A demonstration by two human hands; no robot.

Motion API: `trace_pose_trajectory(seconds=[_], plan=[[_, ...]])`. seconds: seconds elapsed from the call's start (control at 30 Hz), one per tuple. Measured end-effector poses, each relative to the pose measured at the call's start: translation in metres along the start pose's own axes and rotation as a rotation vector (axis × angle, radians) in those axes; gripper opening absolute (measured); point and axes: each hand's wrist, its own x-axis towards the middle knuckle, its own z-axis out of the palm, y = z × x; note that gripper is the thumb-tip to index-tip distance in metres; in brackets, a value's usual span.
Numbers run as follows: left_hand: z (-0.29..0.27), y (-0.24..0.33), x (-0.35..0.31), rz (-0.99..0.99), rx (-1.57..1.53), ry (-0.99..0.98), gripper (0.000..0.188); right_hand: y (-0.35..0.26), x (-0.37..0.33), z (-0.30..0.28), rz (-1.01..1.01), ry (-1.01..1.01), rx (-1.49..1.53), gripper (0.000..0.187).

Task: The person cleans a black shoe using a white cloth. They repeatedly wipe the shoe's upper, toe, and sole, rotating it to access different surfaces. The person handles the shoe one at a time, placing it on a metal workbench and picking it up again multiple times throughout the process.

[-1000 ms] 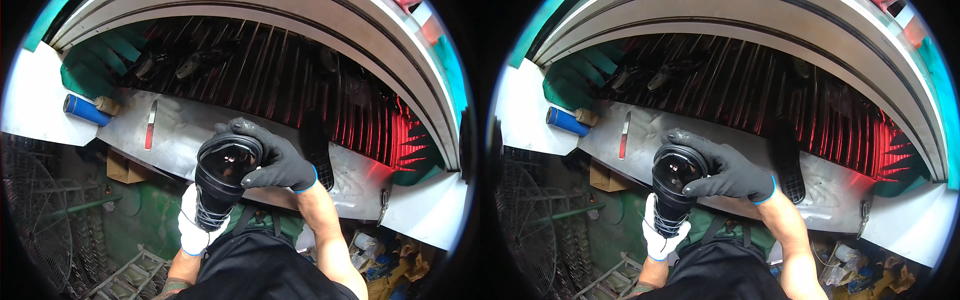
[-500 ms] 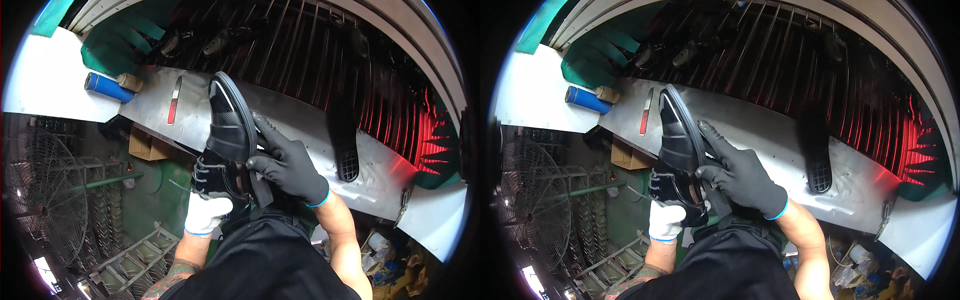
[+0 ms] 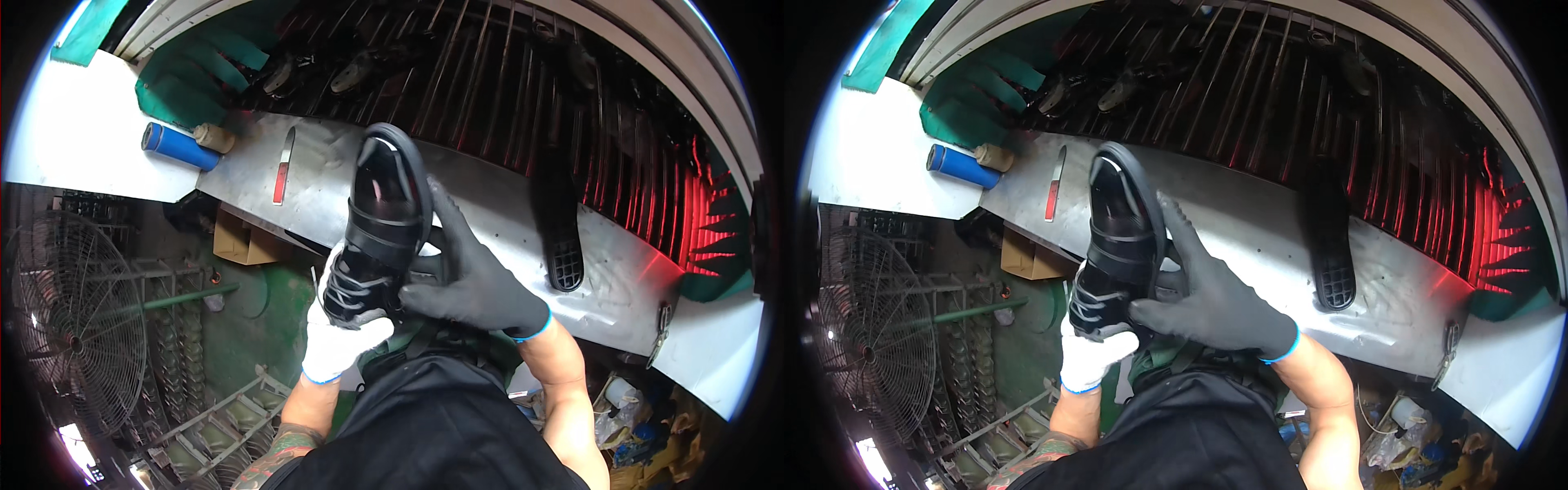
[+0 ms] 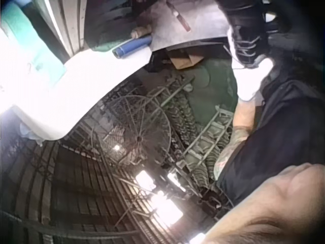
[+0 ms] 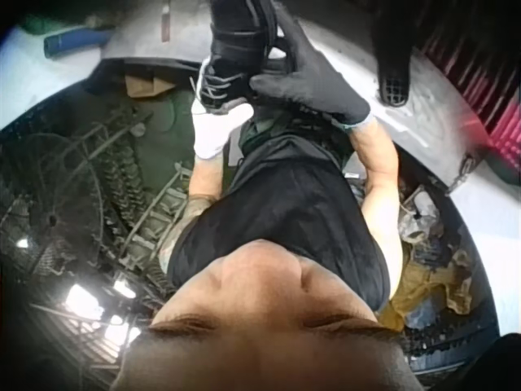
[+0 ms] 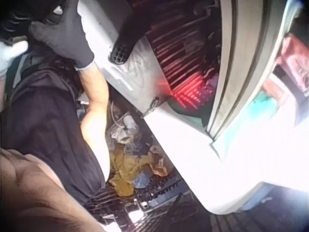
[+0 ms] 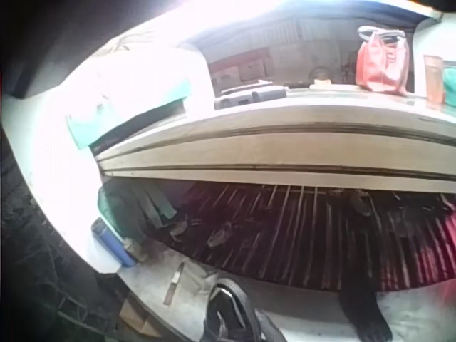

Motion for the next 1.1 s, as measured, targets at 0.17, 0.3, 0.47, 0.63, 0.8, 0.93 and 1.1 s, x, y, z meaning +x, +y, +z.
trace_pose_trajectory(seconds=[0.17,0.3,0.47,0.63,0.8,0.93,1.1], plan=[[0.007,-0.013,0.017,0.861,1.185,0.349,0.079,0.05,0.022,0.013,-0.29,0.287,-0.072,0.114],[0.016,0.029,-0.007,0.703,1.204,0.127,0.049,0.056,0.012,0.005,-0.146,0.332,-0.013,0.101],[-0.007,0.048,0.015,0.89,1.027,0.109,0.043,0.059,-0.004,-0.014,-0.024,0.276,-0.025,0.092],[-0.001,0.057,0.034,0.305,1.106,-0.395,0.082,0.064,-0.013,-0.007,0.053,0.213,0.125,0.101],[-0.014,0.034,0.039,0.377,0.901,-0.471,0.077,0.07,-0.02,-0.018,0.052,0.125,0.25,0.094],[0.026,0.068,0.031,0.133,1.221,-0.333,0.081,0.054,-0.017,-0.012,0.086,0.241,0.081,0.09],[0.02,0.041,0.045,0.555,1.117,0.04,0.053,0.053,-0.02,-0.003,0.073,0.192,-0.211,0.121]])
